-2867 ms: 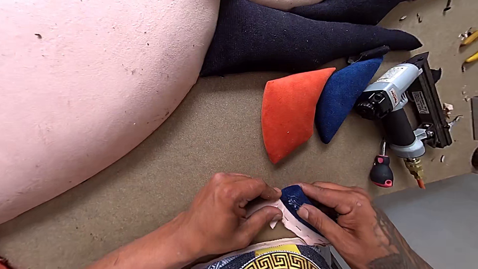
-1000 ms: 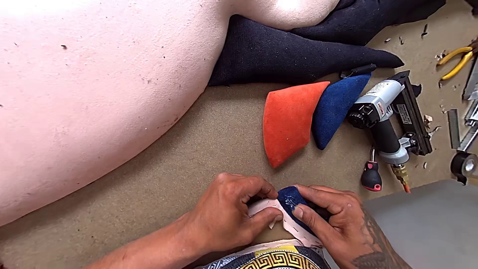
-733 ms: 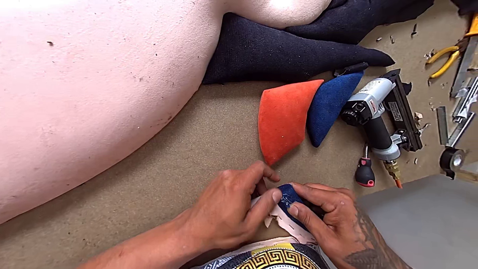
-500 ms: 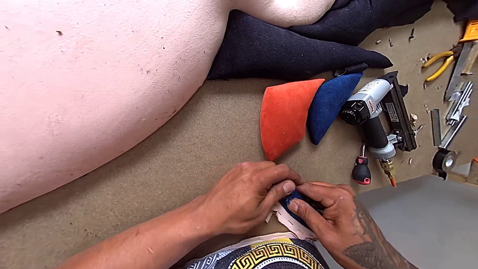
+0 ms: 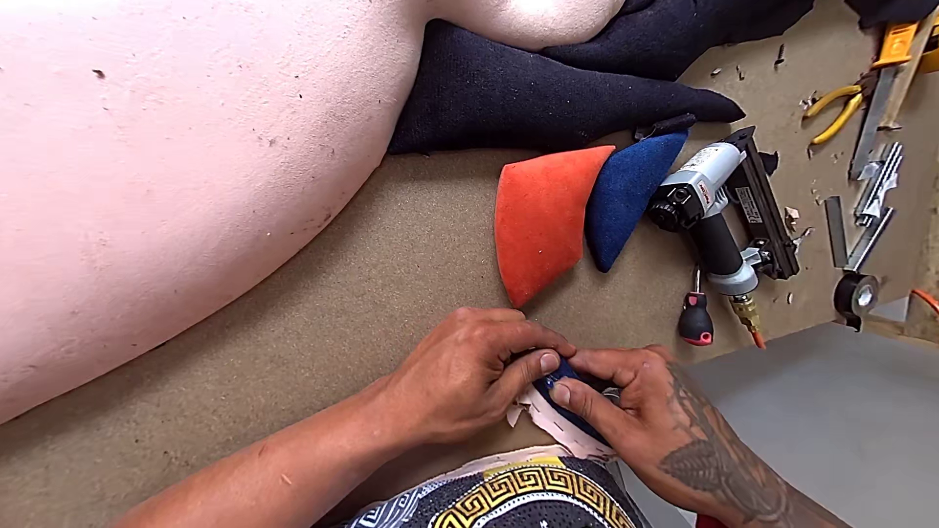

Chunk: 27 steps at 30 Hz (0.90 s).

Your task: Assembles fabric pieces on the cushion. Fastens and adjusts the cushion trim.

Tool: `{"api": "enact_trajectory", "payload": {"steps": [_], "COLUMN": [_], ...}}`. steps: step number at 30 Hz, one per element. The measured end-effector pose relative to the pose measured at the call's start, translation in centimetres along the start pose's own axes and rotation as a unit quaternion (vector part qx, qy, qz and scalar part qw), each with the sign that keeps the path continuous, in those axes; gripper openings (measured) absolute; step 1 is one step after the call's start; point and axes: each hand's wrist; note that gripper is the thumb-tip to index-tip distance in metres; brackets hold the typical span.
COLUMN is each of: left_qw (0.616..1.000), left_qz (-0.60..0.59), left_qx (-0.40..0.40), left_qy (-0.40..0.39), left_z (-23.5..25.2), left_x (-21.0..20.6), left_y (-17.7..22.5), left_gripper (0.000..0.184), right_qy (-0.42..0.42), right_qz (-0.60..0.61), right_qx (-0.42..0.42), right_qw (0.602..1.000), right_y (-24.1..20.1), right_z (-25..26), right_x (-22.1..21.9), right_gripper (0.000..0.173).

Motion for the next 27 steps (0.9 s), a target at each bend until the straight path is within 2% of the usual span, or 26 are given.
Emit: {"api": "enact_trajectory", "payload": {"steps": [7,18,20,22,24,26,27], "left_qw": [0.999,0.999,0.999,0.999,0.999,0.999,0.999], "left_qz": [0.030,0.028,0.027,0.023,0.025,0.026,0.027], "left_qx": [0.001,-0.009,-0.006,-0.008,-0.010,-0.011,-0.012], "left_qy": [-0.013,-0.015,-0.021,-0.024,-0.021,-0.018,-0.017], "left_z": [0.2,0.2,0.1,0.2,0.2,0.2,0.1], "left_x": [0.0,0.1,0.2,0.2,0.0,0.1,0.1], "left_y": [0.1,0.1,0.1,-0.1,-0.2,-0.2,-0.2], "left_gripper": [0.027,0.028,0.030,0.031,0.031,0.031,0.031], "right_qy": [0.002,0.016,0.049,0.166,0.275,0.305,0.302], "right_qz": [-0.004,-0.106,-0.130,-0.243,-0.377,-0.431,-0.439], "right_qx": [-0.010,0.024,0.038,0.068,0.055,-0.019,-0.050], "right_qw": [1.000,0.994,0.990,0.953,0.883,0.849,0.845], "right_y": [0.2,0.4,0.1,-0.1,0.0,1.6,2.9], "right_z": [0.0,-2.6,-2.4,-1.3,0.6,2.9,4.0], "right_x": [-0.2,0.1,0.9,3.9,8.3,10.8,11.0], "right_gripper": [0.037,0.044,0.045,0.043,0.053,0.079,0.084]}}
Point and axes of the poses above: each hand's wrist, its own z-axis towards the middle knuckle, its own x-axis out of the back of the hand, y = z × x, and after that the axes turned 2 degrees about -y, right-handed
